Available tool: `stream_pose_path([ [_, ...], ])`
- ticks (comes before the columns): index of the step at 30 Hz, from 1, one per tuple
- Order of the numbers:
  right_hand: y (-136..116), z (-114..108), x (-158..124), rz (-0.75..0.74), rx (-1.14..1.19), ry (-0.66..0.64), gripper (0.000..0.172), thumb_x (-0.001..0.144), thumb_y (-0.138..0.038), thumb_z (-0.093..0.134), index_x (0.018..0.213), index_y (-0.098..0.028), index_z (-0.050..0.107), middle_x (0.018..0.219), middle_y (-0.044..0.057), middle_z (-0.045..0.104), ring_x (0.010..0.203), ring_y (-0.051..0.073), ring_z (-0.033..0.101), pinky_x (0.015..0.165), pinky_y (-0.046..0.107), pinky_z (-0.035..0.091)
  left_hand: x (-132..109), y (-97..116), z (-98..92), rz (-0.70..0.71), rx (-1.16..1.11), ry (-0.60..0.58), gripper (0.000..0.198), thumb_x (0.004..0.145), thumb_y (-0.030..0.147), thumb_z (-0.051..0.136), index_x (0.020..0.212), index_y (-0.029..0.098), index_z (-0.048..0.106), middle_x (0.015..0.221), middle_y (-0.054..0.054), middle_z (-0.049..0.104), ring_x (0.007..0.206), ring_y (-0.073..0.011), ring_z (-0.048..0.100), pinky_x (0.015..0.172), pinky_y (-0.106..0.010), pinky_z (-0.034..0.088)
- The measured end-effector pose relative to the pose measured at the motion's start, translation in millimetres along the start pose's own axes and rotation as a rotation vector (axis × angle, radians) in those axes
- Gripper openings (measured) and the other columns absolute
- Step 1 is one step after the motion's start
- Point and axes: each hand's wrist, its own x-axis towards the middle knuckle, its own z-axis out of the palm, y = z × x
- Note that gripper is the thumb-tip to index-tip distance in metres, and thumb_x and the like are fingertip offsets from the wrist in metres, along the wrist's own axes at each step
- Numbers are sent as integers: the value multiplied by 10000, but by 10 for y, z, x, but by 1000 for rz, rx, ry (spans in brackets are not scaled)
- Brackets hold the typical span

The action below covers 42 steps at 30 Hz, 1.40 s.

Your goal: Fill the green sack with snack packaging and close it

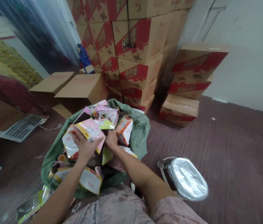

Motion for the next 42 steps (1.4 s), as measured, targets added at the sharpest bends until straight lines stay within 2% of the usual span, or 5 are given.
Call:
stream_pose_path([
  [7, -89, -273, -212, -55, 12, -150, 827, 694, -320, 704, 1424, -180, 340, 1369, 178, 443, 1150, 307, 537, 957, 407, 427, 36, -237, 452, 38, 312, 203, 1342, 618, 735, 621, 1446, -110, -13, 1513, -377, -8, 1437, -427, -27, 1138, -595, 114],
  [16, 964, -1253, -640, 52, -418, 126, 355, 908, -155, 370, 1102, -160, 668, 983, 129, 667, 900, 245, 595, 797, 343, 422, 137, -293, 523, -11, 304, 205, 1319, 639, 722, 617, 1455, -99, -15, 1524, -358, -8, 1436, -426, -5, 1146, -578, 104],
  [21, 1351, -919, -571, -479, -766, -183, 413, 907, -134, 424, 1261, -269, 590, 1396, 105, 469, 1208, 288, 406, 953, 423, 323, 283, -253, 530, -27, 344, 217, 1321, 629, 730, 617, 1453, -110, 17, 1525, -357, 14, 1436, -422, 28, 1152, -558, 108],
  [36, 563, -1904, -1681, -639, -573, -412, 214, 861, -250, 532, 665, -174, 572, 705, 19, 619, 757, 148, 508, 806, 345, 245, 569, -45, 686, -166, 381, 248, 1275, 626, 739, 613, 1495, 16, 24, 1541, -326, 14, 1437, -431, 37, 1114, -634, 129],
  [42, 205, -1415, -1405, -536, -647, -464, 123, 775, -241, 641, 697, -157, 597, 721, 41, 657, 702, 148, 536, 736, 318, 261, 268, -25, 894, -7, 439, 185, 1115, 764, 713, 484, 1483, -41, 88, 1517, -368, 48, 1426, -459, 9, 1118, -631, 93],
])
